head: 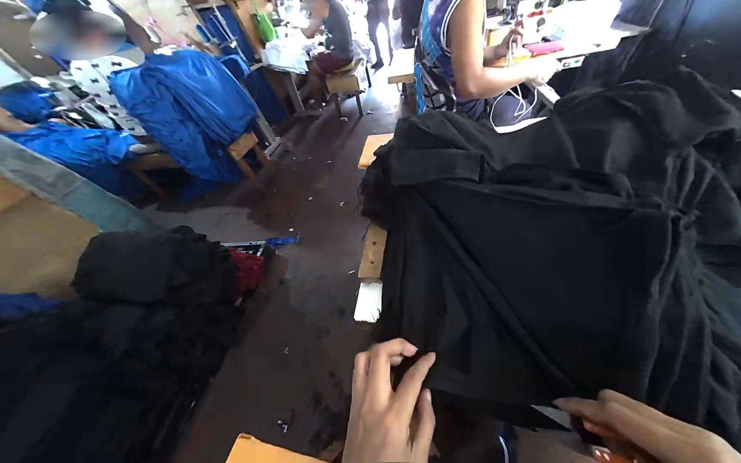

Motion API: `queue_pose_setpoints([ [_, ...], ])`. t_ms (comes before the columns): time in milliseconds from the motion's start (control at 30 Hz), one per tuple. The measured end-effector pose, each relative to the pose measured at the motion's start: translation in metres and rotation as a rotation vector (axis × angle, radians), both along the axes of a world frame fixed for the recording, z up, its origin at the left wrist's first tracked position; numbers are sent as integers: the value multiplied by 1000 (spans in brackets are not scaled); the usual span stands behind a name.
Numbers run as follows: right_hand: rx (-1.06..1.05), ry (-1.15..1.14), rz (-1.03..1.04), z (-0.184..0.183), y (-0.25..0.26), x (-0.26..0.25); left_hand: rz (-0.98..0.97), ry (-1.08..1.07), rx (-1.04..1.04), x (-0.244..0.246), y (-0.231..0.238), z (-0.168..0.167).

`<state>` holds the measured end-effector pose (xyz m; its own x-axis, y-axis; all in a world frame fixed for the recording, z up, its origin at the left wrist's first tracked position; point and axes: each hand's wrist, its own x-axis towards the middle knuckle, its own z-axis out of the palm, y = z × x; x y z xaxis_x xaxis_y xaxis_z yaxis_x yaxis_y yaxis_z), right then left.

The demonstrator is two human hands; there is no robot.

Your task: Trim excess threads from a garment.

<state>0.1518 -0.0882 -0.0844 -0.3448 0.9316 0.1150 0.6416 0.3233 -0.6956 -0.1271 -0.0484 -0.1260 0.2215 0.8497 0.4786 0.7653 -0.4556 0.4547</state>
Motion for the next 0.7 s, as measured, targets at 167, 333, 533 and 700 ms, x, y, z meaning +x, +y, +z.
queue_pose_setpoints([
  [167, 79, 510, -23, 6, 9, -29, -111, -25, -156, 15, -25, 37],
  [333, 64, 722, -95, -24, 34, -64, -66, -229, -190, 41, -8, 22],
  [533, 247, 377, -218, -57, 29, -60, -50, -415, -201, 40, 5, -5],
  [700, 403, -26, -285, -59, 26, -67, -83, -553, -258, 33, 9, -3],
])
